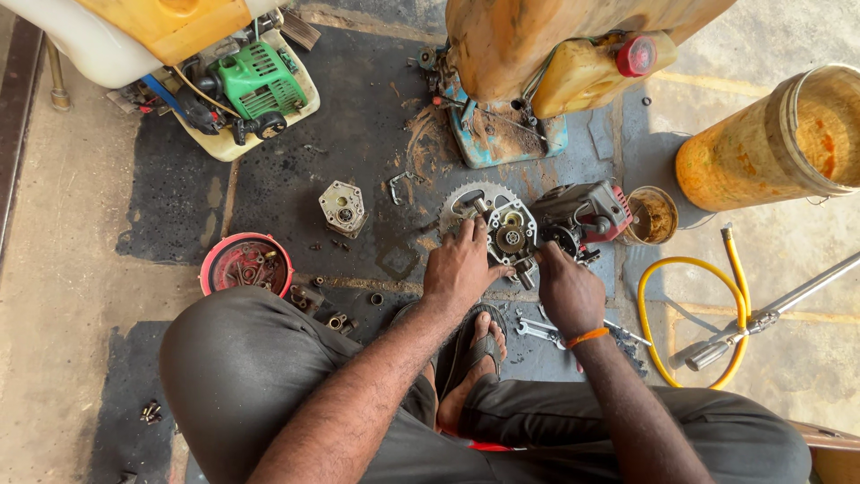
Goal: The person sits on the floor and disassembles a small engine cylinder head. They use a wrench to loosen bolts, remove the cylinder head, and then use a metal rod to push out the piston pin and separate the piston from the connecting rod.
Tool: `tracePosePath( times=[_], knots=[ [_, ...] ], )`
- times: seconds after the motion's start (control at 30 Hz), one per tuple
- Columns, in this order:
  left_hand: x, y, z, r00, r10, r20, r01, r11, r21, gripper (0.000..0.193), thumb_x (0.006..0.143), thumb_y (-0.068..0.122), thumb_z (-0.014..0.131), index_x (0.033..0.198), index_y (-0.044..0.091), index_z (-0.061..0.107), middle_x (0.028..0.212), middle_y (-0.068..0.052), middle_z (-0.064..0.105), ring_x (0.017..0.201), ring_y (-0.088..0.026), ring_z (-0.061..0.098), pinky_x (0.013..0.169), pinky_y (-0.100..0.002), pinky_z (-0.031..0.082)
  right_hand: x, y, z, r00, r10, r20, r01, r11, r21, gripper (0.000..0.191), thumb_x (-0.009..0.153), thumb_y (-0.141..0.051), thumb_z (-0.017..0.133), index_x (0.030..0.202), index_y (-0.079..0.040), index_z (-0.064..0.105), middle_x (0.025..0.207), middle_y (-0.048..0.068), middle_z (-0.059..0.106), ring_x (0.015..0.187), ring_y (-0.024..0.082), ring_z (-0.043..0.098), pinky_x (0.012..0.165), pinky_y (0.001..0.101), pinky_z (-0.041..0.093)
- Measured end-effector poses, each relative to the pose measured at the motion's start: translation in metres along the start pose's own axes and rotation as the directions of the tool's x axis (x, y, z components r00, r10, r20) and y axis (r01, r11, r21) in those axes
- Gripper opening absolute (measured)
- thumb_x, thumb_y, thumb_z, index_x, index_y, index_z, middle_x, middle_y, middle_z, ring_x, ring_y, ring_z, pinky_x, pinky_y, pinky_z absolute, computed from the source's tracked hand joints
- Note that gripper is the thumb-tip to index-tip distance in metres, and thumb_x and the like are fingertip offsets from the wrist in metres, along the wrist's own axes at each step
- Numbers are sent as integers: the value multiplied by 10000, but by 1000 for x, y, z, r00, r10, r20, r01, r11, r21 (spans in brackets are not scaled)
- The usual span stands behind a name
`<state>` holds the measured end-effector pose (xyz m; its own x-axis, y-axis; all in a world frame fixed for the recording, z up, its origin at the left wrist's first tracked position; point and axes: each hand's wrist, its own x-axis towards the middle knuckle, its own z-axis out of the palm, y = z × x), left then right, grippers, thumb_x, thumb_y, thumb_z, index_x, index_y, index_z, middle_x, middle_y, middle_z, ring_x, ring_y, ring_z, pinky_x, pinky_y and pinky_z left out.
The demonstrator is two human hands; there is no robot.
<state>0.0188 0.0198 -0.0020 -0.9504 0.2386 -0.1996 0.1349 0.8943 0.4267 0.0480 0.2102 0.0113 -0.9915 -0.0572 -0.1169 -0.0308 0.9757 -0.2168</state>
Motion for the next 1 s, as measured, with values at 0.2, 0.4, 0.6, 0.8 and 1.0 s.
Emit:
tracePosePath(
  times=[0.2, 0.4, 0.6, 0.8, 1.0],
  knots=[
    [3, -3, -6, 999, 8, 37, -7, 1000, -9, 1075, 767, 692, 765, 1475, -29, 396, 1325, -168, 541, 1139, -318, 650, 816, -393, 624, 7, 13, -10, 983, -176, 46, 178, 983, -53, 203, 1052, -313, 528, 1109, -142, 623, 973, 74, 699, 855, 298, 709, 802, 478, 535],
    [4, -6, -2, 999, 30, 25, -29, 999, -46, 1072, 764, 681, 770, 1477, -29, 399, 1346, -166, 535, 1171, -320, 642, 858, -402, 617, 14, 18, -12, 976, -209, 67, 213, 975, -60, 199, 1047, -281, 530, 1141, -138, 633, 1001, 68, 684, 882, 289, 695, 806, 474, 511],
    [7, -6, -1, 998, 15, 67, -13, 1000, -24, 1075, 790, 687, 752, 1508, -14, 365, 1374, -180, 506, 1161, -337, 638, 838, -408, 626, 16, 23, -12, 966, -241, 94, 251, 962, -108, 159, 1029, -239, 554, 1132, -151, 637, 977, 63, 675, 945, 278, 674, 865, 463, 505],
    [7, -4, -1, 997, 23, 70, -23, 1000, -8, 1081, 786, 712, 729, 1508, -5, 366, 1373, -181, 508, 1165, -332, 644, 823, -402, 635, 18, 27, -10, 956, -290, 45, 293, 951, -99, 150, 1013, -206, 577, 1126, -133, 643, 999, 76, 662, 992, 289, 650, 871, 466, 493],
    [10, -6, -1, 995, 25, 95, -27, 999, 20, 1069, 812, 730, 690, 1517, 0, 355, 1393, -193, 493, 1184, -341, 637, 799, -407, 644, 23, 31, -11, 938, -344, 41, 346, 934, -88, 156, 1000, -198, 587, 1133, -138, 640, 996, 69, 655, 1010, 281, 644, 891, 450, 484]
  ],
)
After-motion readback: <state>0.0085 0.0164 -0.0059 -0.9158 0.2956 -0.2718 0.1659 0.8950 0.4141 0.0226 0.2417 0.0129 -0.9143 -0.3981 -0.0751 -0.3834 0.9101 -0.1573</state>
